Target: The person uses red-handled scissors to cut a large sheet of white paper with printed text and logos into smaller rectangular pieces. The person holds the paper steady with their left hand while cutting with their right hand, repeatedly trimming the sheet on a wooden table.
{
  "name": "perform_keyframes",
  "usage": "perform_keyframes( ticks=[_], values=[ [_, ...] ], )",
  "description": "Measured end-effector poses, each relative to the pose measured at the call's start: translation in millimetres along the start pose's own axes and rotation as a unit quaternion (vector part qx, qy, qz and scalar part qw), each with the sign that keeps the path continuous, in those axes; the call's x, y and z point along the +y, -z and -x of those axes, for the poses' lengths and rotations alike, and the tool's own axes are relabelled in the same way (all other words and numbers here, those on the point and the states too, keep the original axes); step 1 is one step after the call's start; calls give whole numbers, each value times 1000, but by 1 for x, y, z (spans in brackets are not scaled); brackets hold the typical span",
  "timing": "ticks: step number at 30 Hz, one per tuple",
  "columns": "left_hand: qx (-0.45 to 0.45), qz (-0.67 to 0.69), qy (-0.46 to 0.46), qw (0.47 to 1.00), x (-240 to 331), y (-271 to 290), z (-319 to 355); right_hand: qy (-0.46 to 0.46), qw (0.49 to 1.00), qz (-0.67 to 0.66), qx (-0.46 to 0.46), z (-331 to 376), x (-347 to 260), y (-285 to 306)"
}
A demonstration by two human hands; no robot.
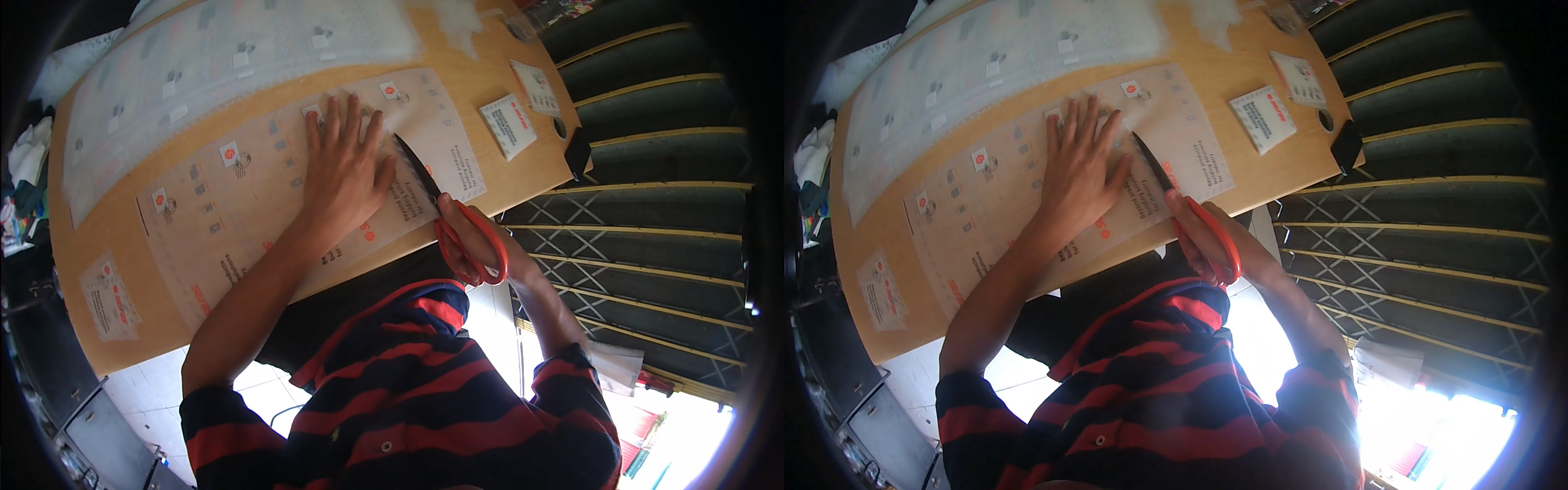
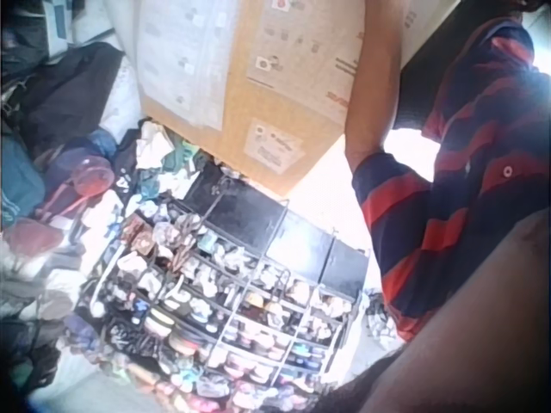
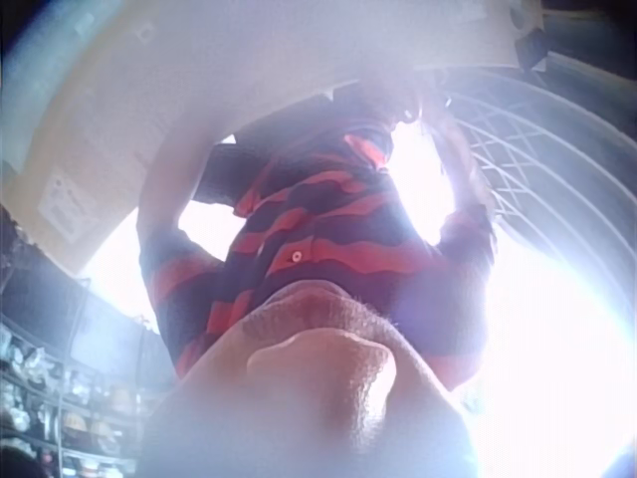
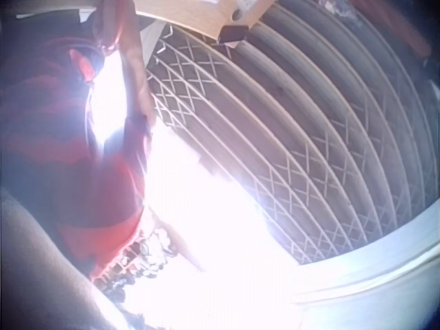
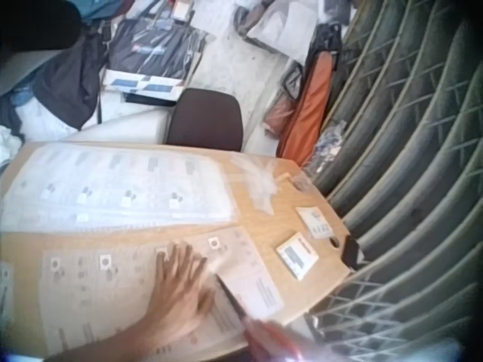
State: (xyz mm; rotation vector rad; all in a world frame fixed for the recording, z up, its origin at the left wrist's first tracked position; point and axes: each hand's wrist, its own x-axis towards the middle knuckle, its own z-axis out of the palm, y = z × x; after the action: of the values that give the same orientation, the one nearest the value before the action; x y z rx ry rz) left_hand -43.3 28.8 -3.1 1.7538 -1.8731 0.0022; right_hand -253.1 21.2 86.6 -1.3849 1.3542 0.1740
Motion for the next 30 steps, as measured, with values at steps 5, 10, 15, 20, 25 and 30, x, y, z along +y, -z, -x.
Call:
perform_keyframes(
  ticks=[5, 10, 15, 20, 25, 30],
  values=[
    [3, 0, -3, 1000, 0, 0, 0, 2, 999, -24, -23, 4, -8, 2],
    [5, 6, -2, 1000, 1, 0, 1, -23, 999, -30, -18, -3, -16, 6],
    [14, 23, 1, 1000, 1, 0, 1, -46, 997, -55, -5, -7, -20, 5],
    [15, 22, 2, 1000, 1, 0, 1, -25, 997, -72, -8, -8, -20, 3],
    [12, 17, 3, 1000, 0, -1, 1, 0, 998, -56, -21, -7, -24, 2],
    [19, 22, 2, 1000, 1, -2, 1, -14, 995, -100, -10, -10, -21, 4]
  ],
)
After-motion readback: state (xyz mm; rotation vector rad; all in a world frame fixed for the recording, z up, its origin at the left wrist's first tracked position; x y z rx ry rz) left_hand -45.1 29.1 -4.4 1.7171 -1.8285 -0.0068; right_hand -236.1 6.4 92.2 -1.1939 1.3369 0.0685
